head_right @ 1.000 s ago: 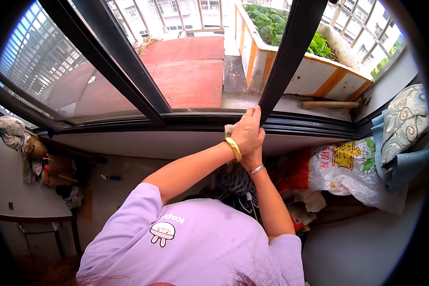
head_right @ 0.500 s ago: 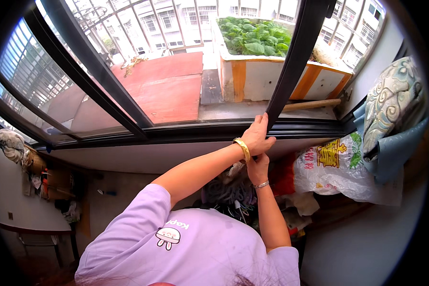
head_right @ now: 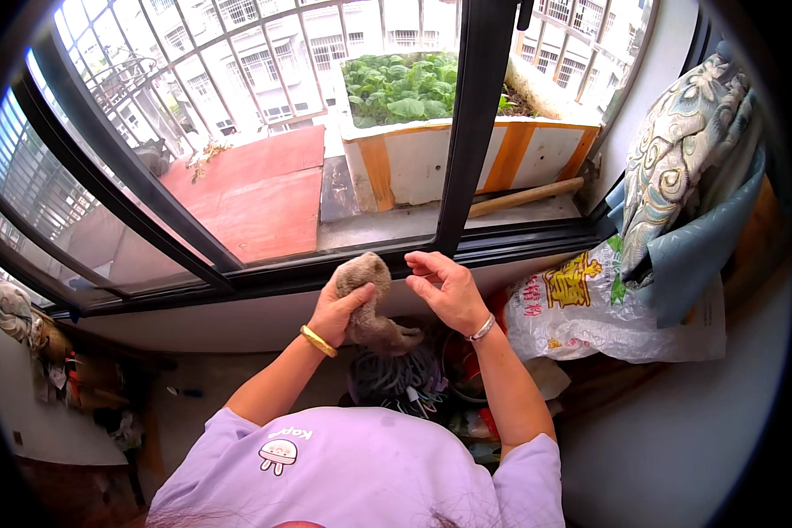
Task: The person cleans the window frame and glass using a cloth and a blue microfiber towel. They wipe the lower track, side frame, and glass pane, then switch to the blue towel to wipe the upper frame and glass.
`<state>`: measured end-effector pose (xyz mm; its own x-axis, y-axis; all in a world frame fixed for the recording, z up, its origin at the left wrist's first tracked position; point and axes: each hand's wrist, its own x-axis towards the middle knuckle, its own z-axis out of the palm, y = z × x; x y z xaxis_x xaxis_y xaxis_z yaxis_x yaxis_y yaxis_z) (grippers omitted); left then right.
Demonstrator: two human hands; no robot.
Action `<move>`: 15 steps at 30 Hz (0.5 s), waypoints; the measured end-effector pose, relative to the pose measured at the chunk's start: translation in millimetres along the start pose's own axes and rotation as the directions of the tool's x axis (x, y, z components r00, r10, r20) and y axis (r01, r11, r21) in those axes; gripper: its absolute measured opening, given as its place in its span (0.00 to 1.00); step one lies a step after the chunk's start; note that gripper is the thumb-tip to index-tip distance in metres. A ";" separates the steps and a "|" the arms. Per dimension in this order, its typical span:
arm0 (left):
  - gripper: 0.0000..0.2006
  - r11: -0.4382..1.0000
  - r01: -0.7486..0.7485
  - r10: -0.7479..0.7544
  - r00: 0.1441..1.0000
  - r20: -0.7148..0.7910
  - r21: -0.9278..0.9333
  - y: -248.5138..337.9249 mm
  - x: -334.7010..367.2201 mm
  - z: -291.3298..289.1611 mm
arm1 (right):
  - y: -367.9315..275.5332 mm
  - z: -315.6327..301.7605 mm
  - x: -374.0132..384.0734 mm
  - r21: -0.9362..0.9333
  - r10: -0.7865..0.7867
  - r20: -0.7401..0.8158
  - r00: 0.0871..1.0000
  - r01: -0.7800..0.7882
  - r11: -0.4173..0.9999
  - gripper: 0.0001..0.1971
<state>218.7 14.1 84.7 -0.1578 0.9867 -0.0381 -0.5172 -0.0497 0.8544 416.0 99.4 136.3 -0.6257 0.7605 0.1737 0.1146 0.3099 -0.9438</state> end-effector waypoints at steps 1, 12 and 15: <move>0.24 0.999 -0.026 0.024 0.997 -0.077 -0.025 2.9 -5.3 -6.9 | 7.9 -2.4 0.6 0.020 -0.021 -0.067 0.998 0.022 1.000 0.13; 0.24 0.747 -0.277 0.621 0.615 -0.486 0.604 35.9 -52.5 -120.9 | 11.1 -61.4 30.5 0.327 -0.015 -0.584 0.812 0.251 0.911 0.11; 0.28 0.672 -0.188 0.664 0.581 -0.471 0.716 29.5 -37.5 -137.9 | -14.8 -94.3 57.9 0.261 -0.148 -0.640 0.754 0.395 0.881 0.15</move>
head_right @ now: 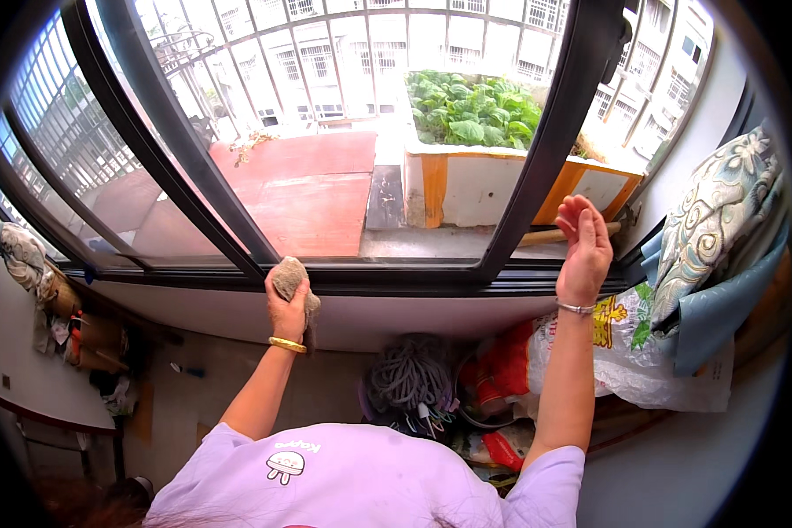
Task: The person cleans the window frame and glass using a cloth and a blue microfiber towel. They wipe the lower track, side frame, and glass pane, then switch to the blue towel to wipe the upper frame and glass.
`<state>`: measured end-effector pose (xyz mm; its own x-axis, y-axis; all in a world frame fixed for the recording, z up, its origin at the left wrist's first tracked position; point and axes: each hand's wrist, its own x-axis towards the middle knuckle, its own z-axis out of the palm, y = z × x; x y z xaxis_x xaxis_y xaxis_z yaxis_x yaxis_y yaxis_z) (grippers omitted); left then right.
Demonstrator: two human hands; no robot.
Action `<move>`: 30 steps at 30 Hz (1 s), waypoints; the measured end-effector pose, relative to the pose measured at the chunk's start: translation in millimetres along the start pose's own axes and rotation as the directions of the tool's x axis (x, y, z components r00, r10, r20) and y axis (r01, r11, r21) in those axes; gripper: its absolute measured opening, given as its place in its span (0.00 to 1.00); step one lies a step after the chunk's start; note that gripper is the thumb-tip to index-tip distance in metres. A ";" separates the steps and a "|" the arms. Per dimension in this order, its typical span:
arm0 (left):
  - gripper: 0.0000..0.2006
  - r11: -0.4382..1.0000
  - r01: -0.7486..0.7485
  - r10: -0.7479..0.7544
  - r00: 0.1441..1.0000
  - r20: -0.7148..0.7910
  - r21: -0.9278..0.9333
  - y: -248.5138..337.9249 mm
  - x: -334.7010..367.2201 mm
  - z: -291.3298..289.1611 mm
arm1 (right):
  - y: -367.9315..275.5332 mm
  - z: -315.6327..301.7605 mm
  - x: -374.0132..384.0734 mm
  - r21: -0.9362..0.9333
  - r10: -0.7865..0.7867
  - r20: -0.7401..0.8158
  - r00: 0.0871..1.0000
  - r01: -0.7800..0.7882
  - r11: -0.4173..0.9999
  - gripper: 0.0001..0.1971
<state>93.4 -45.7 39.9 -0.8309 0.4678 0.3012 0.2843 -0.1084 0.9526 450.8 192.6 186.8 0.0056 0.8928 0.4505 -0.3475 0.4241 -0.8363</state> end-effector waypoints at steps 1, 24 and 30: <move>0.26 0.998 0.037 -0.036 0.999 -0.017 0.058 -10.0 2.9 3.9 | -9.7 5.6 14.2 0.003 -0.019 -0.005 1.000 0.019 1.000 0.17; 0.14 -0.106 -0.496 -0.311 0.840 0.445 0.862 -11.4 -15.1 103.1 | 4.8 146.7 185.7 0.187 -0.173 0.982 0.073 -0.462 0.867 0.35; 0.13 -0.188 -0.489 -0.266 0.860 0.435 0.852 -11.6 -24.5 103.0 | 21.1 199.6 157.1 0.120 -0.216 0.971 -0.105 -0.565 0.816 0.42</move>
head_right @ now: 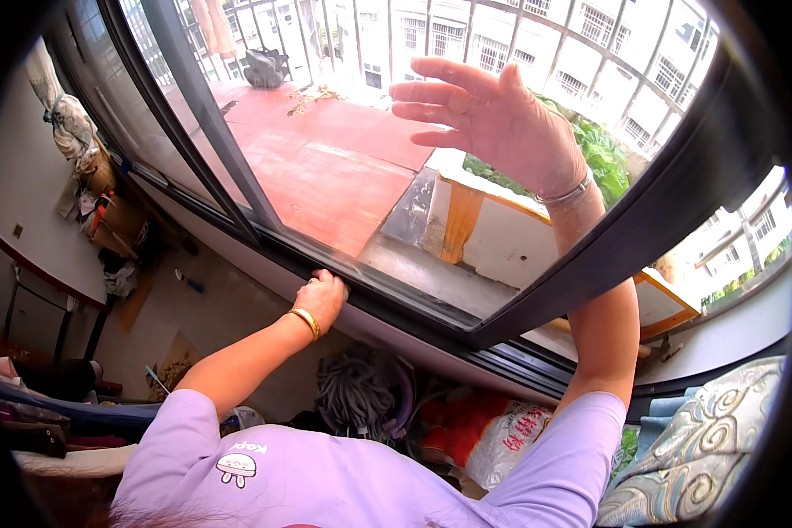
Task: The person cleans the window frame and glass using a cloth and a blue microfiber towel. They wipe the lower track, side frame, and glass pane, then switch to the blue towel to wipe the upper frame and glass.
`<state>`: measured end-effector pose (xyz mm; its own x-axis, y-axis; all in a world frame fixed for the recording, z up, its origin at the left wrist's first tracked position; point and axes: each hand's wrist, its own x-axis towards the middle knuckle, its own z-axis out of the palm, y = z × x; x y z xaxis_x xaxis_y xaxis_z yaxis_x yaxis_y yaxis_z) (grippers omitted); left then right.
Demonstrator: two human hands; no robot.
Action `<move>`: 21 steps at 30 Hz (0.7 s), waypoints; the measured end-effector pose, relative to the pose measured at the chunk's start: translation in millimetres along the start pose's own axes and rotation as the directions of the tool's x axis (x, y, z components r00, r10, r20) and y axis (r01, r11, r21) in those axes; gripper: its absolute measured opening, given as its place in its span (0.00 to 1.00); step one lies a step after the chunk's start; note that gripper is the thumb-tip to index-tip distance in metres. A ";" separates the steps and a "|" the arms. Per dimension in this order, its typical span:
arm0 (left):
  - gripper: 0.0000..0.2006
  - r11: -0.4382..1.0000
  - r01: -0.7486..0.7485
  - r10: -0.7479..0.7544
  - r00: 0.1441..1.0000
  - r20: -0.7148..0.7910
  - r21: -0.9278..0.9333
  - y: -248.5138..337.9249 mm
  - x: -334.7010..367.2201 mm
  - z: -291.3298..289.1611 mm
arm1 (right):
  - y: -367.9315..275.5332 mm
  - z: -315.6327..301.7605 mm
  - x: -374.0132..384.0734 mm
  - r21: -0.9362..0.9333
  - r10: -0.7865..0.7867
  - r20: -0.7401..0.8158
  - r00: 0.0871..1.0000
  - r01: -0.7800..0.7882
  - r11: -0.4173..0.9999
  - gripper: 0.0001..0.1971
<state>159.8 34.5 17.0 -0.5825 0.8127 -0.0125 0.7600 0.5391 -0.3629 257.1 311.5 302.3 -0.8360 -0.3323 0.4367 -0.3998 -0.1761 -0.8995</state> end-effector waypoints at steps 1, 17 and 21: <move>0.13 1.000 0.002 -0.002 1.000 0.002 0.010 0.4 -1.7 -2.6 | 2.3 4.6 5.5 -0.011 -0.015 0.022 1.000 0.016 1.000 0.43; 0.12 1.000 -0.019 0.019 0.987 -0.157 -0.002 1.5 -1.9 6.5 | 42.5 61.3 60.0 0.321 -0.303 0.037 0.952 0.276 0.906 0.55; 0.11 1.000 -0.012 0.011 0.988 -0.155 -0.005 1.2 -3.9 3.4 | 76.6 67.4 59.0 0.295 -0.197 0.042 0.979 0.177 0.939 0.56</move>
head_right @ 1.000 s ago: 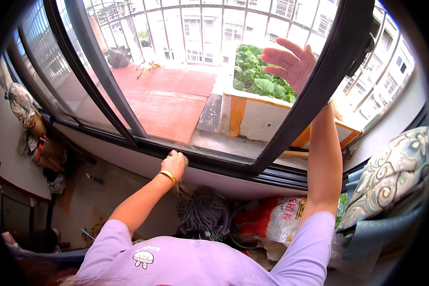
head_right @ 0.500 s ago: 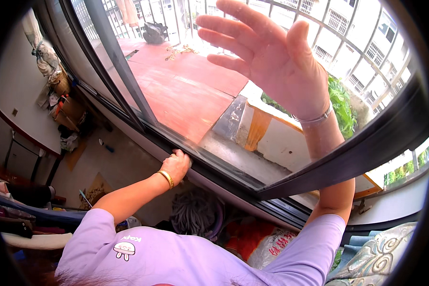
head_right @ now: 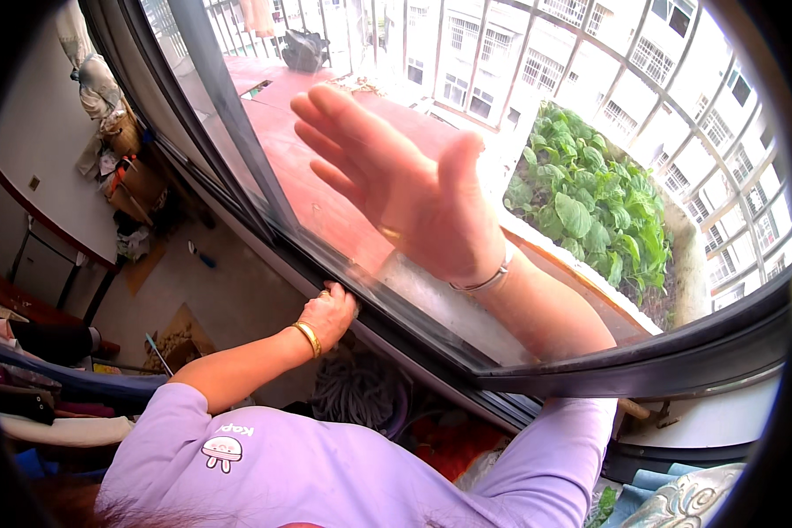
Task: The person cleans the window frame and glass using a cloth and a blue microfiber towel. They wipe the lower track, side frame, and glass pane, then switch to the blue towel to wipe the upper frame and glass.
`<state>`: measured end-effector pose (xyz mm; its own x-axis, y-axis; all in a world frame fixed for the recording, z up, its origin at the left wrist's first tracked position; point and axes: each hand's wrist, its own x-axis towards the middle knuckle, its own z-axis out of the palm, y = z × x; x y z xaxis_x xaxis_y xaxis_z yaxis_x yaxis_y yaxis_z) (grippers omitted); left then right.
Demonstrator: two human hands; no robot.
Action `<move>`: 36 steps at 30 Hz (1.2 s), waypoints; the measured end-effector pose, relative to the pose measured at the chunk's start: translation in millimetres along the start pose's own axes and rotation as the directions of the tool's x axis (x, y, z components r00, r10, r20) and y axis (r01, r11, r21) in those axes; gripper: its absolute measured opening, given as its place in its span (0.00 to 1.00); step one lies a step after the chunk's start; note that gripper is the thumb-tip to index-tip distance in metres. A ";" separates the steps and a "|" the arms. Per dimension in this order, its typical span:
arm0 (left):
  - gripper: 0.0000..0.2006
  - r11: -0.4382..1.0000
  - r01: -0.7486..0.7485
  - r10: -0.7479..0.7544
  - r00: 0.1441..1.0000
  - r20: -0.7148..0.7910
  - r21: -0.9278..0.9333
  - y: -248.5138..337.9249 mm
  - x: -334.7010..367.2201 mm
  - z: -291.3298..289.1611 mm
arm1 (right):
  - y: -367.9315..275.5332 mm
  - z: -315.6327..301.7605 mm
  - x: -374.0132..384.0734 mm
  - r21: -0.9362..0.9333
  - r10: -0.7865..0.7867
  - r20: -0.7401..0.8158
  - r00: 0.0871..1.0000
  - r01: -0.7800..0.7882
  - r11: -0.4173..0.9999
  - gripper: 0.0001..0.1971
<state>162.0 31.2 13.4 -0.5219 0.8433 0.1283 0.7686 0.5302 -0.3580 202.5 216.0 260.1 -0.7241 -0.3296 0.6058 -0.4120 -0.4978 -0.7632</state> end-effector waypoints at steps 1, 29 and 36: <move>0.11 1.000 -0.011 0.011 1.000 -0.005 -0.004 1.4 1.7 -0.3 | 7.0 -3.2 -4.7 -0.016 0.036 -0.007 0.999 -0.037 0.999 0.55; 0.12 0.999 0.014 -0.012 0.999 0.049 -0.043 -0.9 0.7 -7.8 | 28.2 -57.3 -126.4 -0.105 0.928 0.011 0.373 -0.922 0.372 0.35; 0.10 0.999 0.001 0.001 0.998 0.057 -0.038 -1.6 -0.6 4.5 | -56.0 -40.0 -157.0 0.135 0.641 -0.249 0.726 -0.629 0.765 0.39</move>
<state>159.4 29.5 9.8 -0.5412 0.8376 0.0748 0.7817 0.5338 -0.3225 317.1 327.7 198.7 -0.9277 -0.3582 -0.1054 0.2152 -0.2821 -0.9349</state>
